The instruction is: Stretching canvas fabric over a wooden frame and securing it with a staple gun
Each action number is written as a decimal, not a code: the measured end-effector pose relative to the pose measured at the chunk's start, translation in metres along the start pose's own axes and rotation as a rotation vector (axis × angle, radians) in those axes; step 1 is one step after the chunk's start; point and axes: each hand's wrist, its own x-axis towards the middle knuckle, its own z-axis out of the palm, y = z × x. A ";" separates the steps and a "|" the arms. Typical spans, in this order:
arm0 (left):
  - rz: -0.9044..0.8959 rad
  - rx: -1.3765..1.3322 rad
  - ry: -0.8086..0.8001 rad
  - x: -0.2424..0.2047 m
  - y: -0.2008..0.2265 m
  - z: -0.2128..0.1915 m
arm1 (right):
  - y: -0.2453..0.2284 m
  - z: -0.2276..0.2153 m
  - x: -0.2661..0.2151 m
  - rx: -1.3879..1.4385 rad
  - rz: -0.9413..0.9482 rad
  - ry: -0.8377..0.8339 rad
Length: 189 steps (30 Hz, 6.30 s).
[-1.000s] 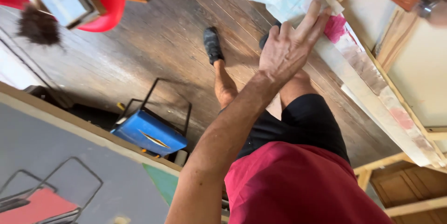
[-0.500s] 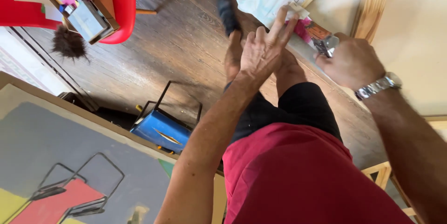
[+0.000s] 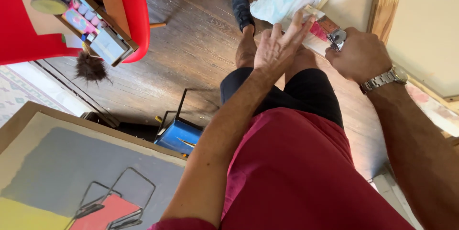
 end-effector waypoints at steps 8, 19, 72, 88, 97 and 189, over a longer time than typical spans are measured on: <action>0.003 -0.061 -0.037 0.001 0.001 0.014 | -0.033 -0.029 0.003 -0.092 -0.014 -0.115; 0.070 -0.408 -0.107 0.001 -0.008 -0.024 | -0.076 -0.061 0.020 -0.397 0.054 -0.238; 0.128 -0.863 -0.106 0.090 -0.072 -0.073 | -0.013 0.069 0.026 0.210 0.070 0.188; -0.051 -0.876 -0.303 0.095 -0.063 -0.095 | -0.028 0.121 0.045 0.171 0.451 0.682; -0.048 -0.803 -0.390 0.098 -0.063 -0.101 | 0.010 0.066 -0.050 0.551 0.308 0.064; -0.609 -0.796 -0.370 0.085 -0.027 -0.055 | 0.103 0.094 -0.050 0.355 0.093 -0.167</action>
